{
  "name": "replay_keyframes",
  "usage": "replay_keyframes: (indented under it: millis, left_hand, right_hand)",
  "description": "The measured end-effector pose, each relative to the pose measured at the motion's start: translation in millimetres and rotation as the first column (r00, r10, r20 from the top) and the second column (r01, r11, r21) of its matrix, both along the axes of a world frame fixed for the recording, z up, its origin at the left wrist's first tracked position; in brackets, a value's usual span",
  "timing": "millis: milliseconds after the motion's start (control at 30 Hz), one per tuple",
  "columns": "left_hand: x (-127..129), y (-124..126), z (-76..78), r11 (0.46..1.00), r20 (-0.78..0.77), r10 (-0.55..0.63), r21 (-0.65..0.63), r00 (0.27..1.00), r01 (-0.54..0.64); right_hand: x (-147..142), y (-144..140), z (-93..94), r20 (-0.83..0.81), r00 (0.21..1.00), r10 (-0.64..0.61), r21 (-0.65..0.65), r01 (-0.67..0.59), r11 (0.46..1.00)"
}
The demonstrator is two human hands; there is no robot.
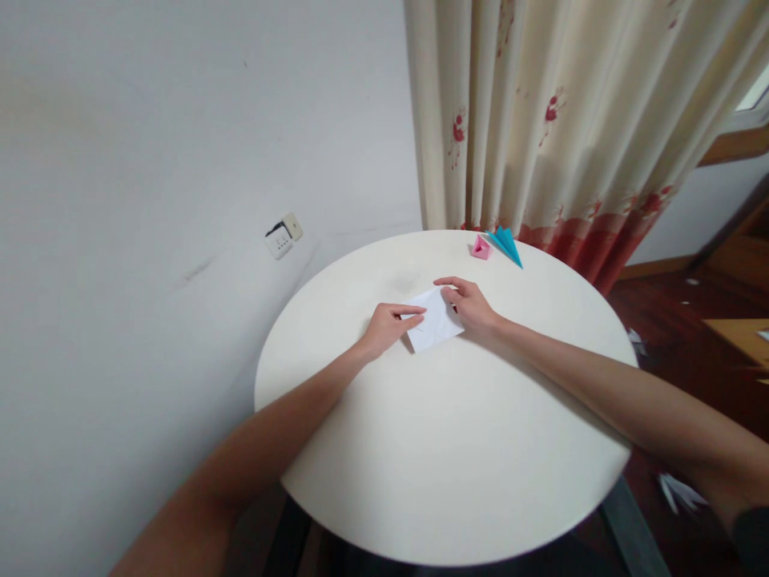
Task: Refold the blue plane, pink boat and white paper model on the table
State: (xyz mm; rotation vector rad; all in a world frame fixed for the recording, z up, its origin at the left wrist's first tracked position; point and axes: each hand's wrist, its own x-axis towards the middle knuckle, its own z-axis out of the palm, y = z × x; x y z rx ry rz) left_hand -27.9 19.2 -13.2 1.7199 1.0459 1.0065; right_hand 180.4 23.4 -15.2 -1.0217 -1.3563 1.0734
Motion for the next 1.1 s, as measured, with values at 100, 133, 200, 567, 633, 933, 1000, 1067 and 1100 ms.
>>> replay_keyframes:
  millis: [100, 133, 200, 567, 633, 933, 1000, 1067, 1100]
  left_hand:
    - [0, -1, 0.3, 0.999, -0.043, -0.029, 0.036, 0.999, 0.030]
    - [0, -2, 0.9, 0.998, -0.064, -0.039, 0.050, 0.997, 0.042]
    - [0, -3, 2.6, 0.996, -0.093, -0.059, 0.068, 0.994, 0.065]
    - [0, -3, 2.7, 0.994, -0.111, -0.090, 0.058, 0.990, 0.097]
    - [0, -2, 0.9, 0.994, -0.111, -0.092, 0.044, 0.990, 0.098]
    - [1, -7, 5.9, 0.996, -0.143, -0.045, 0.070, 0.989, 0.055]
    - [2, -7, 6.9, 0.996, -0.139, -0.014, 0.090, 0.990, 0.027]
    - [2, -6, 6.8, 0.995, -0.138, 0.014, 0.098, 0.990, -0.001]
    - [2, -5, 6.4, 0.995, -0.139, 0.019, 0.100, 0.990, -0.005]
  right_hand:
    - [-1, -3, 0.7, -0.015, 1.000, 0.020, -0.008, -0.020, 1.000]
    - [-2, -3, 0.7, -0.010, 1.000, 0.024, -0.001, -0.024, 1.000]
    - [-1, -4, 0.7, 0.012, 1.000, 0.016, 0.008, -0.016, 1.000]
    - [-2, -6, 3.5, 0.012, 1.000, -0.021, -0.013, 0.021, 1.000]
    - [-2, -4, 0.9, -0.005, 1.000, -0.027, -0.010, 0.027, 1.000]
    - [-1, 5, -1.4, -0.026, 0.992, -0.122, 0.005, 0.122, 0.992]
    - [-1, 3, 1.5, -0.034, 0.993, -0.116, -0.019, 0.115, 0.993]
    - [-2, 1, 2.7, -0.017, 0.997, -0.072, -0.069, 0.071, 0.995]
    - [-2, -1, 2.6, -0.001, 0.999, -0.040, -0.102, 0.040, 0.994]
